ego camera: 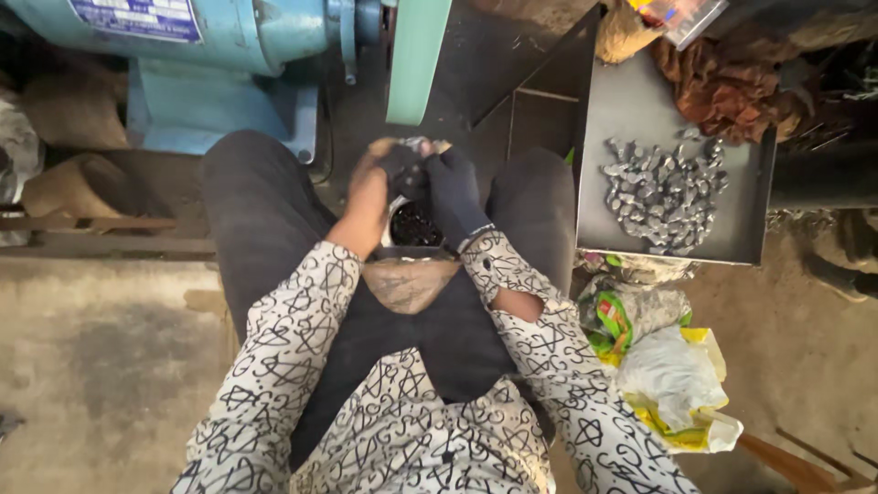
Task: The person sits on the floor at a belt grinder and grinds the tips of small metal workpieces, producing sparks, then places finished pieces onto a metal tray beside them and picks up the next piece to repeat the process.
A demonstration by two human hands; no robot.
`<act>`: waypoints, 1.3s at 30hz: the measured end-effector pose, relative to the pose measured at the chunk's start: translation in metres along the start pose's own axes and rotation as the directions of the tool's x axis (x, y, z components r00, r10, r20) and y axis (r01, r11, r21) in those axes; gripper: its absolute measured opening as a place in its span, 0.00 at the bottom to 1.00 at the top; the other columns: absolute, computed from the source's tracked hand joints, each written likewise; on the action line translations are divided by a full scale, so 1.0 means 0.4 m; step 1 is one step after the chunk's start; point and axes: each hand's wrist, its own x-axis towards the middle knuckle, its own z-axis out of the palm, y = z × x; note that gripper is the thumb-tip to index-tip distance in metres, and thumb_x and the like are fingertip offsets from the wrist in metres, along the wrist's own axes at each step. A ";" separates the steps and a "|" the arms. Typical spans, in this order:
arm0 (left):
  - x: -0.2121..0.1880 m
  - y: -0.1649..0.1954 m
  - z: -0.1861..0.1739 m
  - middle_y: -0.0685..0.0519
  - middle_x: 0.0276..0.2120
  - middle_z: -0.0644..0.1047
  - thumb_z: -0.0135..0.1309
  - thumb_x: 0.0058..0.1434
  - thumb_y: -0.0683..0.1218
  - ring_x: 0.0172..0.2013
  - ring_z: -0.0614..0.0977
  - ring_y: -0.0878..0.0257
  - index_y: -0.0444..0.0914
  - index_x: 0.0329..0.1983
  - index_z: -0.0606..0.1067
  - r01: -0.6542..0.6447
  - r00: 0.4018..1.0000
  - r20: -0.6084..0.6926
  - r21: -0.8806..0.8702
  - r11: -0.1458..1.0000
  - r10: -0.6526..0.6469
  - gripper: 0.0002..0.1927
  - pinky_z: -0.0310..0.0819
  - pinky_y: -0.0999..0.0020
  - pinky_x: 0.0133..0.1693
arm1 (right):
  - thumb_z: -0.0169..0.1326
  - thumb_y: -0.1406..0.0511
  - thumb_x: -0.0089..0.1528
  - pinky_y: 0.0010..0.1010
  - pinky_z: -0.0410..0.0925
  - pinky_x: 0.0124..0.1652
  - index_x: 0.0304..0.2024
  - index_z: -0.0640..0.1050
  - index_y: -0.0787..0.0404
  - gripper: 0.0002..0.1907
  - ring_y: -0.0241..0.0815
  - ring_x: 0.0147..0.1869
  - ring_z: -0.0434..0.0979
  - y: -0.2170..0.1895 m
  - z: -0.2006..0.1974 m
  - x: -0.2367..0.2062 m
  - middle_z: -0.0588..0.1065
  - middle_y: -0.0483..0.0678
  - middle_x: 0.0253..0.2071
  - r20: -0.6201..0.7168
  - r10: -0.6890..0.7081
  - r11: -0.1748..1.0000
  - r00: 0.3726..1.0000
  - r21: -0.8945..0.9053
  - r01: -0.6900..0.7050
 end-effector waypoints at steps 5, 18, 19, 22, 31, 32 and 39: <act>-0.024 -0.017 0.043 0.52 0.59 0.75 0.47 0.69 0.38 0.59 0.75 0.65 0.36 0.67 0.70 0.020 0.949 0.316 -0.074 0.997 0.004 0.22 0.66 0.69 0.61 | 0.52 0.58 0.69 0.34 0.68 0.31 0.42 0.80 0.64 0.15 0.36 0.30 0.73 0.017 -0.016 0.054 0.75 0.44 0.28 -0.162 -0.018 0.984 0.987 -0.177 -0.011; -0.077 0.058 0.083 0.52 0.34 0.80 0.54 0.70 0.43 0.28 0.80 0.66 0.37 0.48 0.79 0.015 0.998 0.055 0.049 0.999 -0.018 0.08 0.75 0.70 0.26 | 0.51 0.55 0.72 0.29 0.70 0.29 0.38 0.77 0.63 0.18 0.35 0.29 0.76 -0.026 -0.066 -0.056 0.75 0.46 0.30 0.281 0.258 0.964 0.925 -0.015 -0.264; -0.076 0.054 0.078 0.53 0.33 0.80 0.54 0.70 0.44 0.28 0.80 0.66 0.37 0.48 0.79 0.029 0.998 0.051 0.034 0.999 -0.030 0.08 0.75 0.70 0.26 | 0.55 0.55 0.72 0.28 0.68 0.27 0.39 0.77 0.63 0.17 0.34 0.29 0.75 -0.031 -0.062 -0.060 0.74 0.45 0.29 0.311 0.344 0.891 0.886 0.190 -0.413; -0.050 0.028 0.051 0.52 0.31 0.78 0.53 0.71 0.45 0.26 0.77 0.66 0.36 0.49 0.79 0.091 0.996 0.028 -0.024 0.996 -0.090 0.09 0.73 0.70 0.26 | 0.57 0.58 0.67 0.29 0.73 0.31 0.41 0.76 0.62 0.12 0.36 0.34 0.79 -0.037 -0.035 -0.072 0.76 0.44 0.33 0.247 0.207 0.934 0.946 0.238 -0.267; 0.022 -0.058 -0.017 0.50 0.44 0.78 0.41 0.64 0.39 0.40 0.80 0.60 0.40 0.58 0.74 0.185 0.982 0.014 -0.197 0.963 -0.186 0.20 0.77 0.62 0.43 | 0.57 0.64 0.68 0.35 0.77 0.39 0.42 0.74 0.65 0.09 0.42 0.41 0.83 0.019 -0.024 0.024 0.80 0.50 0.38 0.033 -0.185 0.982 0.982 0.037 0.183; 0.019 -0.057 -0.009 0.54 0.48 0.77 0.44 0.68 0.40 0.44 0.77 0.63 0.40 0.60 0.74 0.170 0.983 0.110 -0.252 0.953 -0.147 0.19 0.72 0.64 0.46 | 0.57 0.65 0.69 0.36 0.78 0.40 0.41 0.72 0.65 0.10 0.42 0.41 0.82 0.026 -0.029 0.055 0.79 0.51 0.39 0.044 -0.109 0.966 0.993 0.240 0.095; -0.038 0.004 0.061 0.57 0.57 0.76 0.46 0.75 0.45 0.56 0.75 0.65 0.39 0.62 0.73 0.199 0.956 0.261 -0.253 0.947 -0.131 0.15 0.66 0.65 0.57 | 0.53 0.63 0.71 0.29 0.72 0.34 0.45 0.77 0.63 0.09 0.37 0.35 0.76 0.038 -0.066 0.090 0.77 0.47 0.35 0.044 -0.005 0.972 0.999 0.237 -0.006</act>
